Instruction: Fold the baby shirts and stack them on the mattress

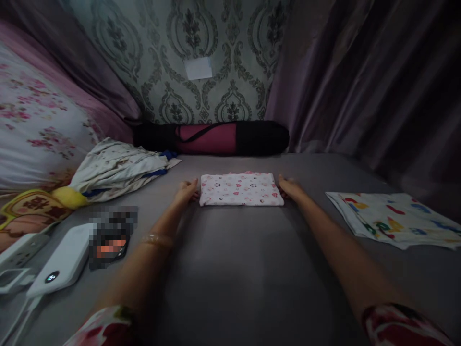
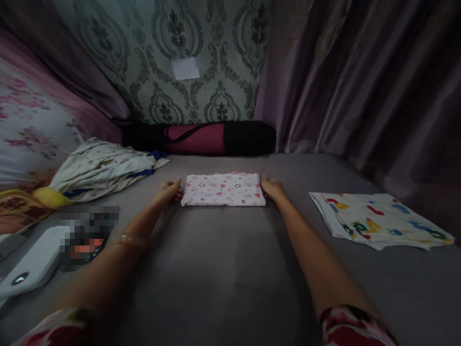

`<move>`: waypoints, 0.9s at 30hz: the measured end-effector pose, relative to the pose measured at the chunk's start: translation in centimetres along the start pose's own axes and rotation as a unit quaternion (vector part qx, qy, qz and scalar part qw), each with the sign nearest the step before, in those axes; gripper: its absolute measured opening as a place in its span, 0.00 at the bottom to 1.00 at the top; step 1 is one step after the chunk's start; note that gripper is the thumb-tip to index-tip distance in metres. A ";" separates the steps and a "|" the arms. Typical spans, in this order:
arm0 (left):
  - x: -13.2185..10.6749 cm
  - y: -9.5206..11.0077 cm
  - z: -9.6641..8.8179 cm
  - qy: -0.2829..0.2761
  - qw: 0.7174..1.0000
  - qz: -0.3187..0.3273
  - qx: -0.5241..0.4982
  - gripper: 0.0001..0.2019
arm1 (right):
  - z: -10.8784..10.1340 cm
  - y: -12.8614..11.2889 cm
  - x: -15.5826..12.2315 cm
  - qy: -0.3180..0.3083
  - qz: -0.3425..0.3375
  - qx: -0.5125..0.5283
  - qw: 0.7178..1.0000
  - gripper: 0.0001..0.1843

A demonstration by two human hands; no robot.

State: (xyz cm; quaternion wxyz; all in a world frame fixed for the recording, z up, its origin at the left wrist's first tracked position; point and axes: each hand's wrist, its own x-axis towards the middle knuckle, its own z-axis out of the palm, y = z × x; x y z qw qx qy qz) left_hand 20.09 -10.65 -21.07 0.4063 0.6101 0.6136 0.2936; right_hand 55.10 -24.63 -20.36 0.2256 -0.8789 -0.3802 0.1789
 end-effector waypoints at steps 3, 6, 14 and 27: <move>-3.6 -0.7 -2.0 -0.031 0.999 -0.021 -0.014 0.20 | -0.3 1.9 -2.1 -0.019 -0.044 0.029 0.998 0.28; -7.0 -1.0 -3.3 -0.091 0.995 0.032 0.004 0.23 | -0.5 3.1 -4.3 0.002 -0.087 0.042 0.995 0.22; -8.4 -1.8 -1.3 -0.070 0.994 0.085 -0.019 0.16 | -0.5 3.1 -6.5 -0.011 -0.109 0.107 0.988 0.09; -6.9 -1.8 -2.6 -0.070 0.966 0.188 0.164 0.10 | -0.8 4.7 -5.0 -0.062 -0.102 0.068 0.991 0.16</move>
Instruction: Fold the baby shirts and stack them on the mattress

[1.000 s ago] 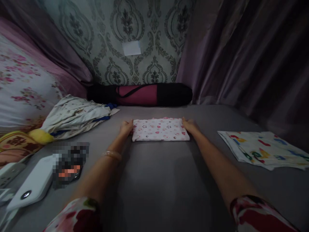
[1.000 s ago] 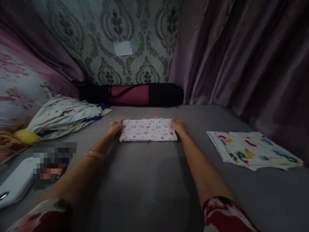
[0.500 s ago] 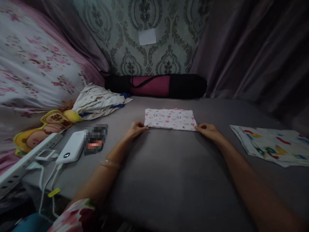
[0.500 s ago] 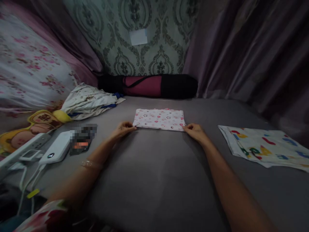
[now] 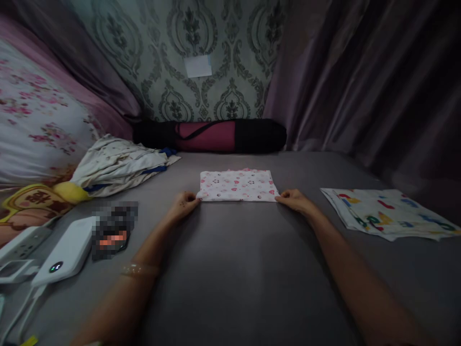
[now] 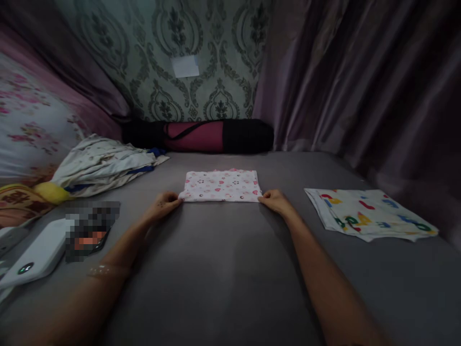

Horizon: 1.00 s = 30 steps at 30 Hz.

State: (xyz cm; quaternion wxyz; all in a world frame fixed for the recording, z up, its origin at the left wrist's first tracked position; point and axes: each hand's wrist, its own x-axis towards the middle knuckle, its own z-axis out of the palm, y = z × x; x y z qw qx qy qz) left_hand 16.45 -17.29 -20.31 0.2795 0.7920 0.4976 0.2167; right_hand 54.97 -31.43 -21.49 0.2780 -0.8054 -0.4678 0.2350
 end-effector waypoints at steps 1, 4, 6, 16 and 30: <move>-0.1 0.1 0.0 0.002 1.000 -0.002 0.015 0.08 | -0.2 -0.1 0.0 -0.009 0.003 -0.005 1.000 0.16; -0.2 0.3 0.1 0.038 0.998 -0.031 0.039 0.09 | -1.0 -0.9 0.4 -0.051 0.038 -0.028 0.998 0.16; -0.1 0.6 0.3 0.088 0.994 -0.039 0.049 0.12 | -1.3 -1.8 1.5 -0.018 0.057 -0.047 0.997 0.17; 4.9 6.4 4.6 0.032 0.987 0.066 0.142 0.18 | 2.0 -7.3 8.4 0.104 0.101 -0.132 0.981 0.15; 7.5 6.6 9.2 0.018 0.960 0.001 0.279 0.33 | 3.8 -6.5 7.9 0.179 0.057 -0.191 0.963 0.17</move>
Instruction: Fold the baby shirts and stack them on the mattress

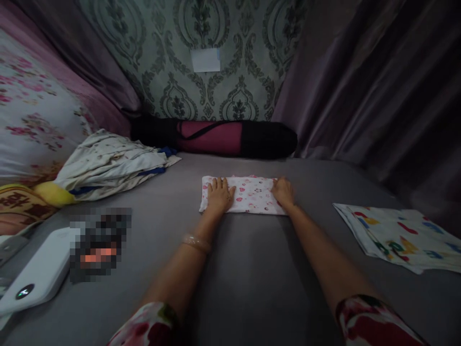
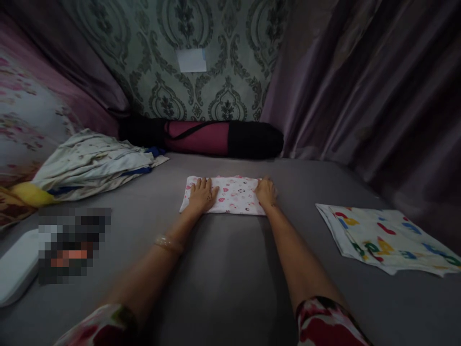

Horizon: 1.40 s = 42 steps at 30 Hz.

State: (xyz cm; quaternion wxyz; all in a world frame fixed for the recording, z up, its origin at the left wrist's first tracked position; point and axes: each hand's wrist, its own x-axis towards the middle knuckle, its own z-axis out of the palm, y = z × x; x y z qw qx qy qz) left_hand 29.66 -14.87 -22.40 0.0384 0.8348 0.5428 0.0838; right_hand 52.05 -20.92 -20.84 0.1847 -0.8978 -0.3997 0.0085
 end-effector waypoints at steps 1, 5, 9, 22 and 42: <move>0.0 -0.1 0.0 0.000 1.000 0.001 0.000 0.33 | 0.0 0.1 0.1 -0.012 0.007 -0.008 1.000 0.16; -0.2 0.6 -1.1 0.008 1.000 0.003 -0.012 0.32 | -0.5 -0.6 -0.3 -0.018 -0.009 -0.037 0.999 0.14; -0.9 2.8 -2.5 0.045 0.997 0.057 -0.022 0.28 | -0.9 -3.4 -2.8 0.022 -0.154 -0.044 0.987 0.20; -1.2 2.1 1.0 0.056 0.995 0.088 0.005 0.27 | 2.0 -5.2 -7.3 -0.060 -0.300 -0.068 0.950 0.29; -0.2 2.1 -0.1 0.087 0.992 0.092 0.005 0.26 | 2.2 -6.2 -6.0 -0.031 -0.347 -0.062 0.935 0.29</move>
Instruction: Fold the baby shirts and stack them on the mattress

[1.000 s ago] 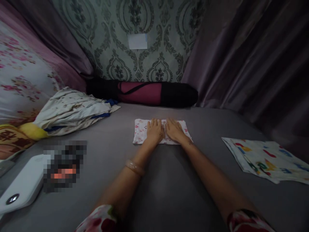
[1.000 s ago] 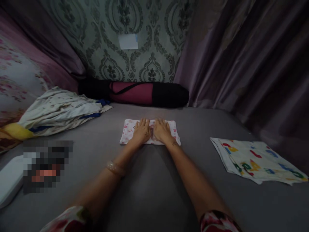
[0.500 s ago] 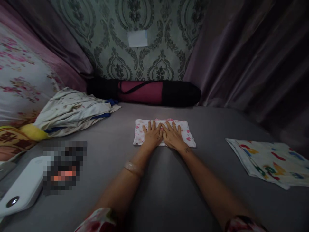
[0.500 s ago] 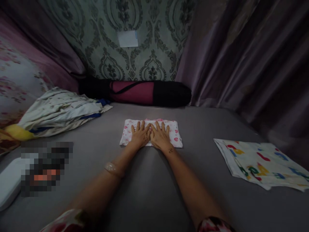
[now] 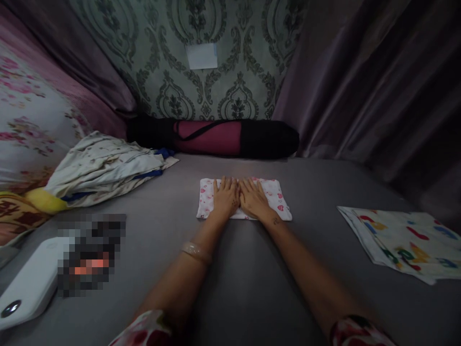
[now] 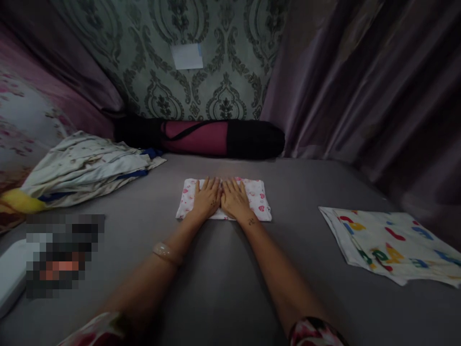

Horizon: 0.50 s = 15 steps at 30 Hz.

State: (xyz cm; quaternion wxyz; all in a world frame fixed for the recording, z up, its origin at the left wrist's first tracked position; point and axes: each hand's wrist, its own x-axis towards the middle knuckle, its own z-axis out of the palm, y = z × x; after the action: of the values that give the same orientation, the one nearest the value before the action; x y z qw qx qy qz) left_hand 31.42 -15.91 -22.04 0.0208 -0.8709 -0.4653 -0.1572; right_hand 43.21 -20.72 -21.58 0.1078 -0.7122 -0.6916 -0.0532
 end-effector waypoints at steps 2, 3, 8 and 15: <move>0.0 -0.3 0.5 -0.036 0.999 -0.003 -0.002 0.26 | 0.4 0.0 0.1 -0.022 -0.004 0.012 1.000 0.30; 0.0 -0.4 0.8 -0.046 0.999 -0.004 -0.003 0.26 | 0.6 -0.1 0.1 -0.029 -0.001 0.016 0.999 0.30; -0.1 -0.5 0.6 -0.048 0.999 -0.003 -0.001 0.26 | 0.6 0.0 0.2 -0.033 0.002 0.029 0.999 0.30; -1.1 1.4 -0.2 -0.009 1.000 -0.003 0.001 0.27 | -0.8 1.4 -0.4 -0.003 0.030 0.026 0.999 0.30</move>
State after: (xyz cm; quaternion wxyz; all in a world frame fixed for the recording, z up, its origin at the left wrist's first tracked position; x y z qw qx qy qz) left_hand 31.92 -17.63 -22.07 0.0170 -0.8708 -0.4680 -0.1494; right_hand 44.63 -21.29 -20.99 0.1259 -0.7300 -0.6711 -0.0301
